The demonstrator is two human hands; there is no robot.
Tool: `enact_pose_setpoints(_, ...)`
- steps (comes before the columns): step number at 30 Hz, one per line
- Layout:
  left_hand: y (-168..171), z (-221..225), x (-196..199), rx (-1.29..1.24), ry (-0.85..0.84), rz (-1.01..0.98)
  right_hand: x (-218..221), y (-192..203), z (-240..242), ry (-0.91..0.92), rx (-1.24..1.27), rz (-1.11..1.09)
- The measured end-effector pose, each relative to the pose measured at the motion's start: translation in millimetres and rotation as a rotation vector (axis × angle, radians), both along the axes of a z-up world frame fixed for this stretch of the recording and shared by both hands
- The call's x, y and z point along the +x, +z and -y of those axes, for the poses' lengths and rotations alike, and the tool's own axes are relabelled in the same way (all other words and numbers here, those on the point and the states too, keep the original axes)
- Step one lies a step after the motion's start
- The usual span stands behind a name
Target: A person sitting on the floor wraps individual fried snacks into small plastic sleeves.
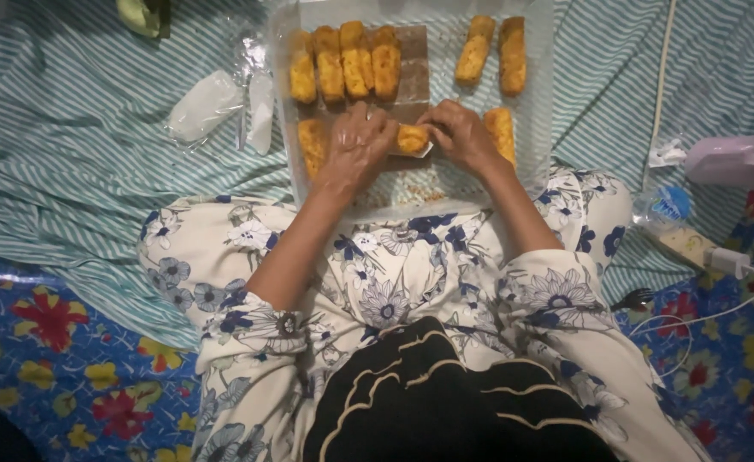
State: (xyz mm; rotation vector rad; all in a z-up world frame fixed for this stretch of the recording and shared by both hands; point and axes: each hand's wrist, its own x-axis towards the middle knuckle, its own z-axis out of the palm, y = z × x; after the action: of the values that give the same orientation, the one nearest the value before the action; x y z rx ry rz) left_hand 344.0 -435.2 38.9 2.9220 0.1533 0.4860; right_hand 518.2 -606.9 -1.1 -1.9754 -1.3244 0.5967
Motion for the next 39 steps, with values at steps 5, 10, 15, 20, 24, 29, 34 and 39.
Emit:
enact_pose_setpoints(5, -5, 2, -1, -0.012, -0.006, -0.004, -4, 12, -5, -0.057, -0.085, -0.007)
enact_pose_setpoints(10, -19, 7, -6, -0.010, -0.007, -0.025, -9, 12, -6, -0.159, -0.151, -0.042)
enact_pose_setpoints(15, -6, 9, -3, -0.034, -0.020, 0.040, -8, 10, -8, -0.202, -0.168, -0.068)
enact_pose_setpoints(20, 12, 9, 1, -0.049, 0.014, 0.049, -9, 24, -7, -0.139, -0.154, -0.047)
enact_pose_setpoints(24, 18, 10, -1, -0.157, 0.105, -0.040, -17, 51, -10, -0.102, -0.130, 0.000)
enact_pose_setpoints(29, -14, -12, -16, -0.352, 0.100, -0.086, -14, 10, 13, -0.161, -0.043, 0.025)
enact_pose_setpoints(34, -33, -17, -26, -0.399, 0.172, -0.096, -28, 3, 29, -0.195, 0.024, 0.037)
enact_pose_setpoints(39, -14, -16, -24, -0.384, 0.100, -0.143, -38, 21, 31, -0.164, 0.000, 0.014)
